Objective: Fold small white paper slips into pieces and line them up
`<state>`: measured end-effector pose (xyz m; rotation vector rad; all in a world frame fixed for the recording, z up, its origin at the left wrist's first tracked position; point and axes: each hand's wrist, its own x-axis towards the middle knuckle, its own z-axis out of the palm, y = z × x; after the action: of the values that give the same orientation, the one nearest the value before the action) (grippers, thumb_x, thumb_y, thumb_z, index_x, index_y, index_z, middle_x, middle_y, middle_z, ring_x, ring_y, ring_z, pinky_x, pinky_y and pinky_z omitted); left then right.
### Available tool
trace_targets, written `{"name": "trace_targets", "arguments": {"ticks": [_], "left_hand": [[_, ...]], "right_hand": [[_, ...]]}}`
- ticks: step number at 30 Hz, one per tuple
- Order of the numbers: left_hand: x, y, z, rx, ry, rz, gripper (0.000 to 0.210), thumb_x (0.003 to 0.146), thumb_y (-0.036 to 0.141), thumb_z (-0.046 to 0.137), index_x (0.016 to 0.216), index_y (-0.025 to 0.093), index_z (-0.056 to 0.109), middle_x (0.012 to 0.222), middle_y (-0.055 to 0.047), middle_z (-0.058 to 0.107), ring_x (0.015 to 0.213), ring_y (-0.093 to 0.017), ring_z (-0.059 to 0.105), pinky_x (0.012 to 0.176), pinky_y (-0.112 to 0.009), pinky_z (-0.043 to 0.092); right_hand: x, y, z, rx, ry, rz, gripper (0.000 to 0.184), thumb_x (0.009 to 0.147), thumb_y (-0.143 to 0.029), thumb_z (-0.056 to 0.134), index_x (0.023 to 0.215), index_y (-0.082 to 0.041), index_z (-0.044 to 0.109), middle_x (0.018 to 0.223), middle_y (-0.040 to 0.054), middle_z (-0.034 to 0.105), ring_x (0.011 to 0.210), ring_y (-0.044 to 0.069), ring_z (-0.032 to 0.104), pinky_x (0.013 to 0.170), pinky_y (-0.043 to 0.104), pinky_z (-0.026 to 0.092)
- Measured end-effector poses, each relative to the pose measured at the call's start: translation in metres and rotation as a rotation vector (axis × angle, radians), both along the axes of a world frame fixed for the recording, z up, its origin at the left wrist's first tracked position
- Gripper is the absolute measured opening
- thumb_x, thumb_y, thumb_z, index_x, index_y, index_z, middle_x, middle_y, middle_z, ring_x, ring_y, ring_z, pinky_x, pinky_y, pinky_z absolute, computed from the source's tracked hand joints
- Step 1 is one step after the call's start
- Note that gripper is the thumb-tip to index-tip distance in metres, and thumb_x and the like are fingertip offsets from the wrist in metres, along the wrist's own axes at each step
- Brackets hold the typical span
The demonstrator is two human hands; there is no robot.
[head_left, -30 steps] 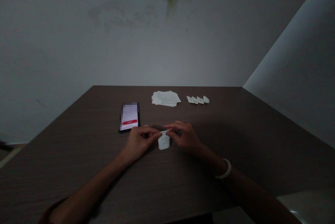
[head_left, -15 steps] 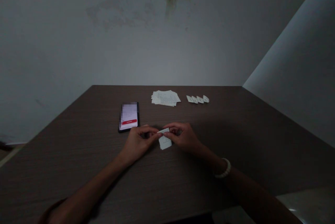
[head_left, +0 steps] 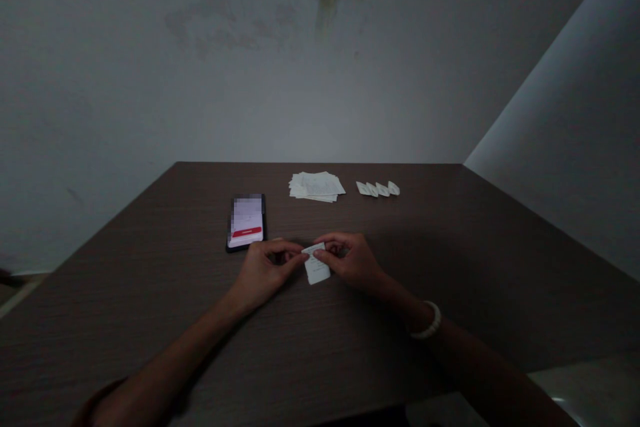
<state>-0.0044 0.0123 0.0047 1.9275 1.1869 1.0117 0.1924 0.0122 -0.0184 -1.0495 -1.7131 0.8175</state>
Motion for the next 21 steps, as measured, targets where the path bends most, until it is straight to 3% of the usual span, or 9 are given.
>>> {"name": "trace_targets", "arguments": {"ticks": [21], "left_hand": [[-0.0014,0.0013,-0.0003,-0.044,-0.046,-0.056,0.02,0.078,0.034,0.068,0.075,0.016,0.075,0.069,-0.005,0.07,0.059,-0.015,0.055,0.054,-0.026,0.04]], "right_hand": [[0.0027,-0.0016,0.0056,0.082,-0.066,0.014,0.012,0.077,-0.026,0.069,0.083,-0.017,0.073,0.066,0.0015,0.066,0.057,0.011,0.057,0.056,0.023,0.045]]}}
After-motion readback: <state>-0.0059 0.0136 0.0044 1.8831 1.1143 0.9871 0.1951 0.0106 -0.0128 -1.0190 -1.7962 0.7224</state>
